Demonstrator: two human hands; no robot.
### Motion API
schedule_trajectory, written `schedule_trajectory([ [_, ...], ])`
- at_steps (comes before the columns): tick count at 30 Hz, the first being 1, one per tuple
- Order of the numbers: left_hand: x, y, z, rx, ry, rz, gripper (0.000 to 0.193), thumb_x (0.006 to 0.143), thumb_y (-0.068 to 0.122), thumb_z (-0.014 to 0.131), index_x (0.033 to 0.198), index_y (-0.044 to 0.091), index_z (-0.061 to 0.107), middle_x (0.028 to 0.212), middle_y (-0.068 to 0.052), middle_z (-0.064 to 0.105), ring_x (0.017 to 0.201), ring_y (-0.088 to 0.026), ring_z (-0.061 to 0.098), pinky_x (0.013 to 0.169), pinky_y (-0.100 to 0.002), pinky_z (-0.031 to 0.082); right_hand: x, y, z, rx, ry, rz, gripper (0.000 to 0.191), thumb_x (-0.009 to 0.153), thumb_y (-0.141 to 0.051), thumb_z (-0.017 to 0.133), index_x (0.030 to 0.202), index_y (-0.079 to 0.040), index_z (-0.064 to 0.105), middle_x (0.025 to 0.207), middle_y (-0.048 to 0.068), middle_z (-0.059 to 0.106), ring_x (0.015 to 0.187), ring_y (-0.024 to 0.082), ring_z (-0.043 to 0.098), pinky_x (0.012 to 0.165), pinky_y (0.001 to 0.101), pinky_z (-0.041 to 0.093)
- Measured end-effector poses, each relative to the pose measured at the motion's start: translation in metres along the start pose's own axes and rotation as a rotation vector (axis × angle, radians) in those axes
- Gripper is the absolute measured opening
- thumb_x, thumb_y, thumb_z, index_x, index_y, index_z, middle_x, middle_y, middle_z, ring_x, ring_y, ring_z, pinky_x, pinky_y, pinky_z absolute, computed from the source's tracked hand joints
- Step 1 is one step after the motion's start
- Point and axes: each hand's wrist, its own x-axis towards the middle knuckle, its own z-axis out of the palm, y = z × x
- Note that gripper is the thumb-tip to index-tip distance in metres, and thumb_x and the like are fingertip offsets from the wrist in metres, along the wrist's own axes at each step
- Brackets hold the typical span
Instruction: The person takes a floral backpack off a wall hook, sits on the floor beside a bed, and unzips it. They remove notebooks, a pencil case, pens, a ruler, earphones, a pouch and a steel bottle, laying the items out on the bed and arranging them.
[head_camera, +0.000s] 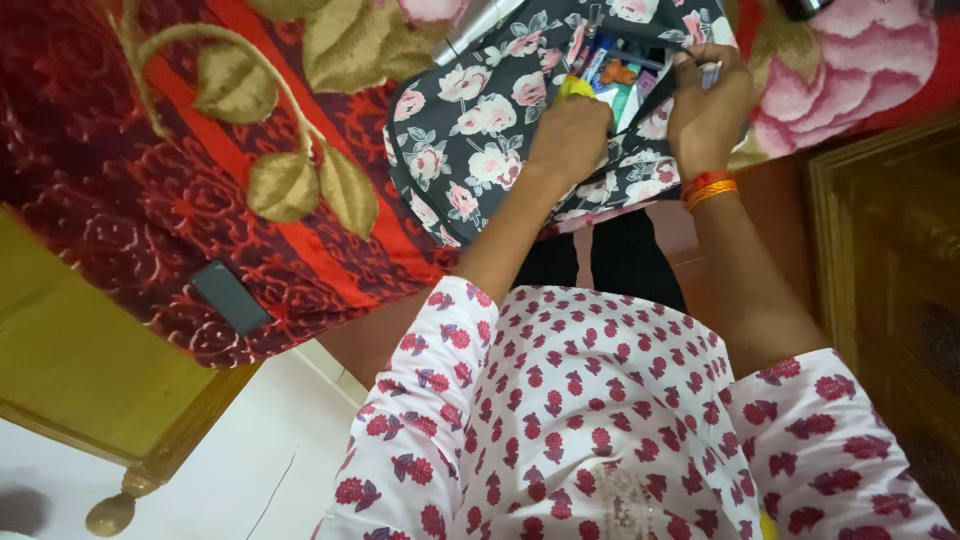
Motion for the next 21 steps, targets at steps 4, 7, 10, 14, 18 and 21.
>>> schedule_trajectory([
  [4, 0.029, 0.006, -0.009, -0.012, 0.192, -0.141, 0.021, 0.091, 0.018, 0.063, 0.080, 0.004, 0.074, 0.082, -0.023, 0.073, 0.076, -0.038, 0.073, 0.070, -0.049, 0.058, -0.002, -0.007, -0.007, 0.224, -0.054, 0.227, 0.011, 0.097, -0.011, 0.080, 0.098, -0.004, 0.072, 0.083, 0.005, 0.068, 0.066, 0.013, 0.059, 0.058, 0.0285, 0.044],
  [7, 0.045, 0.012, -0.003, -0.036, 0.448, -0.160, 0.018, 0.083, 0.019, 0.068, 0.086, 0.002, 0.073, 0.086, -0.021, 0.073, 0.073, -0.038, 0.074, 0.064, -0.050, 0.057, -0.006, -0.019, -0.013, 0.397, -0.124, 0.585, 0.007, 0.093, -0.014, 0.077, 0.097, -0.009, 0.073, 0.074, -0.002, 0.060, 0.054, 0.006, 0.050, 0.045, 0.0221, 0.034],
  [10, 0.055, 0.011, 0.004, 0.098, 0.407, -0.204, 0.015, 0.088, 0.017, 0.068, 0.095, 0.004, 0.070, 0.098, -0.017, 0.072, 0.079, -0.035, 0.075, 0.066, -0.046, 0.060, -0.007, -0.032, -0.024, 0.522, -0.193, 0.658, 0.006, 0.094, -0.012, 0.073, 0.100, -0.010, 0.074, 0.075, -0.006, 0.059, 0.054, 0.003, 0.048, 0.044, 0.0203, 0.032],
  [14, 0.057, 0.008, 0.005, 0.183, 0.223, -0.299, 0.022, 0.078, 0.023, 0.075, 0.095, 0.010, 0.068, 0.103, -0.013, 0.073, 0.090, -0.032, 0.076, 0.076, -0.041, 0.061, -0.011, -0.037, -0.038, 0.640, -0.294, 0.658, 0.013, 0.097, -0.008, 0.072, 0.110, -0.011, 0.072, 0.079, -0.006, 0.062, 0.057, 0.002, 0.045, 0.048, 0.0191, 0.033],
  [18, 0.036, 0.011, 0.000, -0.051, 0.391, -0.151, 0.038, 0.076, 0.026, 0.080, 0.102, 0.004, 0.064, 0.092, -0.019, 0.073, 0.080, -0.041, 0.072, 0.071, -0.051, 0.057, -0.010, -0.034, -0.043, 0.685, -0.292, 0.740, 0.017, 0.094, -0.005, 0.068, 0.110, -0.011, 0.069, 0.088, -0.007, 0.069, 0.058, 0.002, 0.046, 0.048, 0.0181, 0.033],
  [21, 0.009, 0.019, -0.011, -0.131, 0.321, -0.130, 0.034, 0.083, 0.017, 0.074, 0.114, 0.006, 0.063, 0.090, -0.018, 0.074, 0.082, -0.041, 0.072, 0.073, -0.052, 0.055, -0.010, -0.034, -0.045, 0.682, -0.289, 0.755, 0.017, 0.095, -0.006, 0.069, 0.111, -0.011, 0.069, 0.088, -0.007, 0.067, 0.058, 0.002, 0.045, 0.048, 0.0182, 0.033],
])
